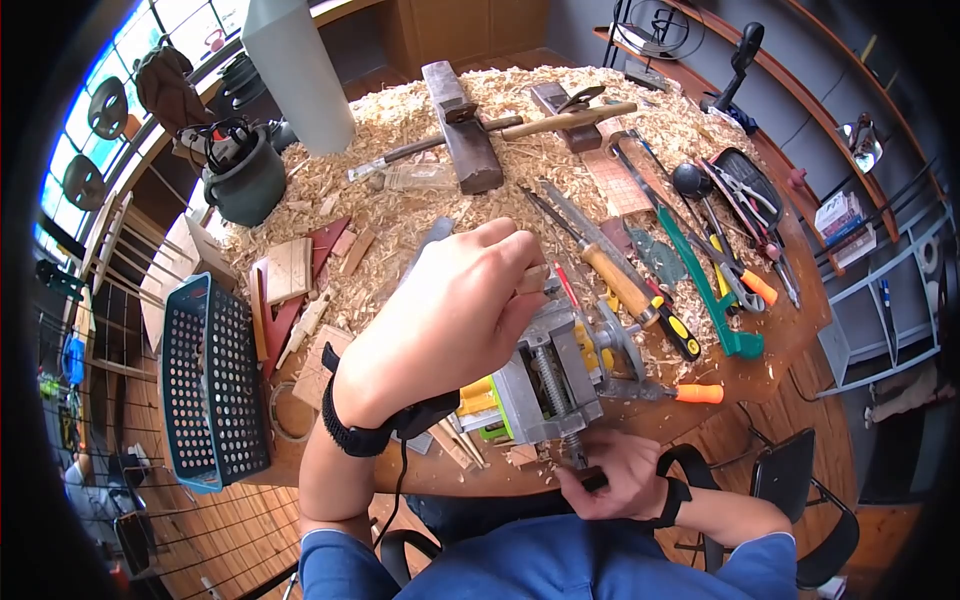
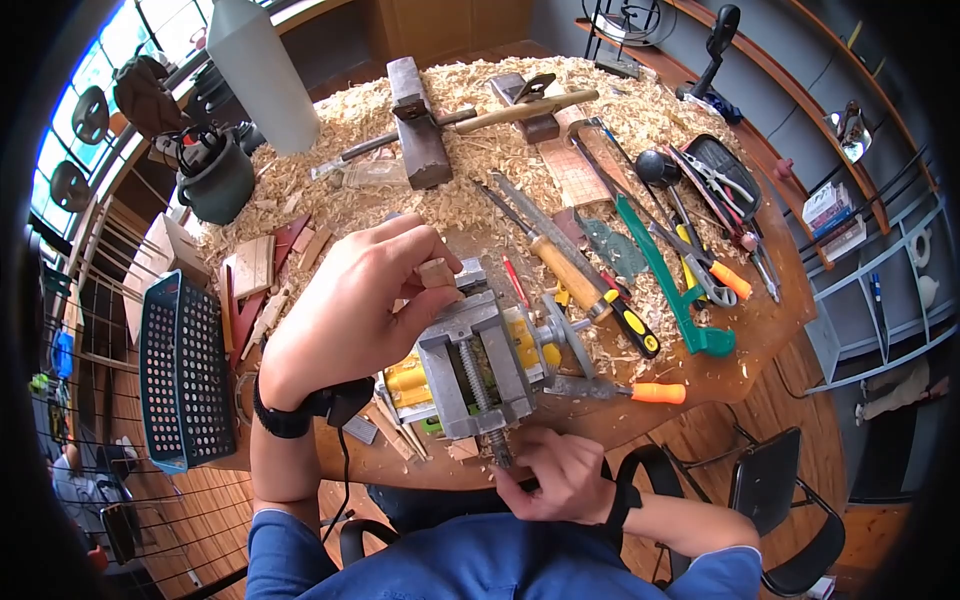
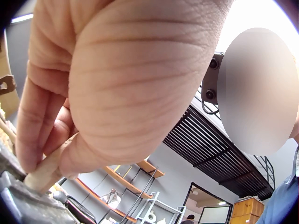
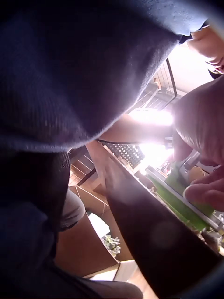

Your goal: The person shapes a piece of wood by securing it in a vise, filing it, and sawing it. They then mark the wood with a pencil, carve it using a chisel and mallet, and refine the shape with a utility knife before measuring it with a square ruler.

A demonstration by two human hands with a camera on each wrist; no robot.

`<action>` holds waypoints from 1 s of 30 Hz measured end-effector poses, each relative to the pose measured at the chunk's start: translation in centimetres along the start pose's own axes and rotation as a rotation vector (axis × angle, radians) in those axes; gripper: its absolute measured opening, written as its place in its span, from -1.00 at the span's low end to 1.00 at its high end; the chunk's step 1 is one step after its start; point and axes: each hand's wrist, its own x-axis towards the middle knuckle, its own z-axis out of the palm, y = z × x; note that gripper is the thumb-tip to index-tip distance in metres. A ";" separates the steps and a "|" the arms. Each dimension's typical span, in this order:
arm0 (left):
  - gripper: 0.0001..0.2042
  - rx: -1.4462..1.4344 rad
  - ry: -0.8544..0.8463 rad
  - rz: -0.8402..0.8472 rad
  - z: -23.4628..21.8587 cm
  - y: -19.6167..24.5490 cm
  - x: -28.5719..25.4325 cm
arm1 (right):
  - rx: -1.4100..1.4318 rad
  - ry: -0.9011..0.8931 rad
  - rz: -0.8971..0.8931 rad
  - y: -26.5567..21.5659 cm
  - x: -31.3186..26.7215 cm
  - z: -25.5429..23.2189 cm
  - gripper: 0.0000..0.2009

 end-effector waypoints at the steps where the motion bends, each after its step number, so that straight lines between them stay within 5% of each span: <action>1: -0.86 -0.005 0.005 0.003 0.0 0.0 0.0 | -0.010 -0.085 0.022 -0.1 -0.1 0.1 -0.75; 6: -0.86 -0.006 0.014 0.004 0.1 0.0 -0.1 | 0.071 -0.319 -0.251 -1.1 1.4 -0.4 -0.97; 9: -0.86 0.024 0.013 0.013 0.1 0.0 -0.1 | 0.025 -0.153 -0.360 -1.6 2.6 0.3 -0.95; 14: -0.86 -0.005 0.020 -0.005 0.1 0.0 0.0 | -0.312 -0.140 -0.376 -4.1 5.5 -0.8 -0.76; 19: -0.86 -0.033 0.025 0.012 0.1 -0.2 0.0 | -0.398 -0.165 -0.334 -5.3 6.9 -0.6 -0.77; 28: -0.87 0.001 0.031 0.039 0.0 -0.1 0.1 | -0.568 -0.394 -0.596 -4.7 6.4 -1.6 -0.84; 30: -0.87 -0.026 0.013 0.020 0.1 -0.1 0.1 | -0.786 -0.529 -0.653 -4.3 6.2 -1.4 -0.84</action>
